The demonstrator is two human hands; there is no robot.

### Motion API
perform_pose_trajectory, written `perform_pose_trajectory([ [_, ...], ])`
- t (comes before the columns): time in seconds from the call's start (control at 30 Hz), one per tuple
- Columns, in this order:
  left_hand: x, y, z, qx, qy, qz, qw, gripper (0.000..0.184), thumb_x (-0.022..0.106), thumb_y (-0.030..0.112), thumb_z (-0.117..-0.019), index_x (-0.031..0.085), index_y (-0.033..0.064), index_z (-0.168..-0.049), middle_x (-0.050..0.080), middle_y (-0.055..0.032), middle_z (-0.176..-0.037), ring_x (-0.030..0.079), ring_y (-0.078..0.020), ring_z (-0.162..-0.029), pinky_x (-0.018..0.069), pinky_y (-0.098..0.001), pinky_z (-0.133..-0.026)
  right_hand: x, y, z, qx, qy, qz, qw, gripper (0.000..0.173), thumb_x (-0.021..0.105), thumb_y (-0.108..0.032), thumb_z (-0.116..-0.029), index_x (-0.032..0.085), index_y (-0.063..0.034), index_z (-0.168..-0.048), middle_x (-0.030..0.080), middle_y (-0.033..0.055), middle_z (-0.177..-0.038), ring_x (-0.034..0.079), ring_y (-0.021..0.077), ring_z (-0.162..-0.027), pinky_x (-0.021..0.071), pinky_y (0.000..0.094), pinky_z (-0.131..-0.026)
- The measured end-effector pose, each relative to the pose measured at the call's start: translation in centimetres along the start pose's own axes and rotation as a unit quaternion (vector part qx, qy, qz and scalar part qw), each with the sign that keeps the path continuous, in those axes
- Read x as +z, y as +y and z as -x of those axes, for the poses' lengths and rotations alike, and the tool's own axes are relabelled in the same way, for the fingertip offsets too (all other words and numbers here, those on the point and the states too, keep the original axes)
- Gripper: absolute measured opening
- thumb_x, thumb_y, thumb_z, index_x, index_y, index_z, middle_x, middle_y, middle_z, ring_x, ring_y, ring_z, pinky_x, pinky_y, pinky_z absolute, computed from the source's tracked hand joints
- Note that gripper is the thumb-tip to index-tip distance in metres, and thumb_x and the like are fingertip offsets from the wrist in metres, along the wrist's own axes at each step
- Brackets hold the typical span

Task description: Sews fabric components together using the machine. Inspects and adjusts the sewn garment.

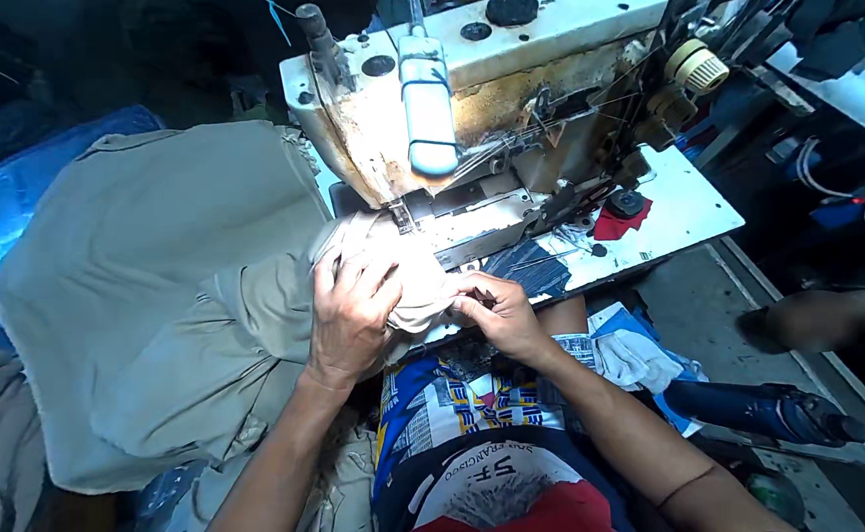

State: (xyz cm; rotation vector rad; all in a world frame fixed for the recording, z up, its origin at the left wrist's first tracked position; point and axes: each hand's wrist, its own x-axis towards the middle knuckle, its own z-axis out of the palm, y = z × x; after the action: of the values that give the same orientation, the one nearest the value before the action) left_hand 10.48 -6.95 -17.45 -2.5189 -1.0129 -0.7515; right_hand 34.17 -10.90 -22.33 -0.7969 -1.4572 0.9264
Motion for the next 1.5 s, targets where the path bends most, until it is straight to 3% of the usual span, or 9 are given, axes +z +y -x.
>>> perform_pose_trajectory([
  [0.43, -0.7, -4.4, -3.2, 0.034, -0.038, 0.022, 0.998, 0.014, 0.061, 0.006, -0.0885, 0.074, 0.0039, -0.095, 0.069, -0.0125, -0.125, 0.060, -0.0356, -0.124, 0.0299, -0.0647, -0.116, 1.4, 0.8, -4.1, 0.025, 0.033, -0.015, 0.999, 0.007, 0.069, 0.000, -0.0950, 0.070, -0.0002, -0.101, 0.069, 0.0075, -0.090, 0.062, 0.0115, -0.070, 0.0543, 0.0265, -0.061],
  [0.6, -2.7, -5.4, -3.3, 0.039, -0.080, 0.099, 0.991, 0.019, 0.064, 0.001, -0.0816, 0.075, 0.0054, -0.097, 0.068, -0.0117, -0.124, 0.062, -0.0332, -0.121, 0.0357, -0.0621, -0.115, 1.2, 0.5, -5.1, -0.007, -0.006, 0.046, 0.999, 0.010, 0.064, -0.002, -0.0984, 0.070, -0.0016, -0.106, 0.069, 0.0068, -0.101, 0.065, 0.0117, -0.080, 0.0571, 0.0278, -0.069],
  [0.73, -4.2, -4.9, -2.4, 0.035, -0.084, 0.162, 0.983, 0.014, 0.067, 0.009, -0.0848, 0.076, 0.0084, -0.096, 0.071, -0.0071, -0.120, 0.064, -0.0259, -0.121, 0.0398, -0.0537, -0.117, 0.6, -0.1, -5.7, -0.094, -0.093, 0.165, 0.977, 0.020, 0.063, -0.001, -0.0982, 0.075, -0.0032, -0.114, 0.071, 0.0078, -0.115, 0.067, 0.0128, -0.107, 0.0570, 0.0317, -0.097],
  [0.87, -4.1, -3.8, -1.5, -0.011, -0.081, 0.165, 0.983, 0.019, 0.068, 0.015, -0.0826, 0.074, 0.0074, -0.098, 0.072, -0.0057, -0.100, 0.068, -0.0237, -0.106, 0.0495, -0.0474, -0.103, 0.3, -0.7, -5.8, -0.118, -0.134, 0.189, 0.965, 0.014, 0.067, -0.006, -0.0972, 0.077, -0.0044, -0.107, 0.074, 0.0055, -0.103, 0.069, 0.0104, -0.098, 0.0573, 0.0304, -0.090],
  [0.97, -2.5, -2.3, -1.3, -0.078, -0.042, 0.127, 0.988, 0.038, 0.077, 0.026, -0.0817, 0.071, 0.0089, -0.115, 0.067, -0.0109, -0.113, 0.064, -0.0292, -0.107, 0.0522, -0.0502, -0.093, 0.4, -1.4, -6.1, -0.119, -0.126, 0.138, 0.975, 0.012, 0.068, -0.001, -0.0959, 0.076, -0.0002, -0.105, 0.074, 0.0071, -0.098, 0.070, 0.0098, -0.089, 0.0599, 0.0289, -0.082],
  [1.07, -0.1, -1.7, -1.6, -0.068, 0.002, 0.097, 0.993, 0.045, 0.070, 0.029, -0.0898, 0.069, 0.0155, -0.132, 0.058, -0.0098, -0.144, 0.056, -0.0304, -0.128, 0.0424, -0.0525, -0.109, 0.7, -1.9, -6.2, -0.118, -0.099, 0.087, 0.984, 0.011, 0.069, 0.004, -0.0932, 0.074, 0.0028, -0.104, 0.073, 0.0088, -0.095, 0.069, 0.0105, -0.083, 0.0607, 0.0283, -0.076],
  [1.13, 1.2, -2.0, -1.5, -0.039, 0.033, 0.112, 0.992, 0.030, 0.066, 0.023, -0.0954, 0.075, 0.0155, -0.123, 0.064, -0.0062, -0.141, 0.060, -0.0266, -0.130, 0.0387, -0.0539, -0.117, 0.9, -2.1, -5.7, -0.093, -0.072, 0.066, 0.991, 0.009, 0.069, 0.004, -0.0934, 0.073, 0.0028, -0.102, 0.072, 0.0085, -0.091, 0.068, 0.0106, -0.078, 0.0598, 0.0281, -0.071],
  [1.27, 1.7, -2.8, -1.6, -0.002, 0.051, 0.098, 0.994, 0.017, 0.062, 0.014, -0.0952, 0.077, 0.0068, -0.096, 0.075, -0.0077, -0.114, 0.069, -0.0257, -0.114, 0.0452, -0.0513, -0.111, 0.9, -1.1, -3.9, -0.028, -0.021, 0.052, 0.998, 0.007, 0.072, 0.000, -0.0931, 0.073, 0.0005, -0.100, 0.072, 0.0070, -0.088, 0.067, 0.0114, -0.073, 0.0591, 0.0286, -0.067],
  [1.5, 0.5, -2.3, -2.0, 0.017, 0.004, 0.047, 0.999, 0.014, 0.060, 0.006, -0.0903, 0.074, 0.0047, -0.091, 0.075, -0.0086, -0.113, 0.069, -0.0279, -0.111, 0.0439, -0.0529, -0.110, 1.2, 0.3, -2.6, 0.022, 0.029, 0.004, 0.999, 0.011, 0.073, 0.002, -0.0913, 0.073, 0.0007, -0.102, 0.072, 0.0078, -0.086, 0.064, 0.0110, -0.068, 0.0560, 0.0265, -0.063],
])
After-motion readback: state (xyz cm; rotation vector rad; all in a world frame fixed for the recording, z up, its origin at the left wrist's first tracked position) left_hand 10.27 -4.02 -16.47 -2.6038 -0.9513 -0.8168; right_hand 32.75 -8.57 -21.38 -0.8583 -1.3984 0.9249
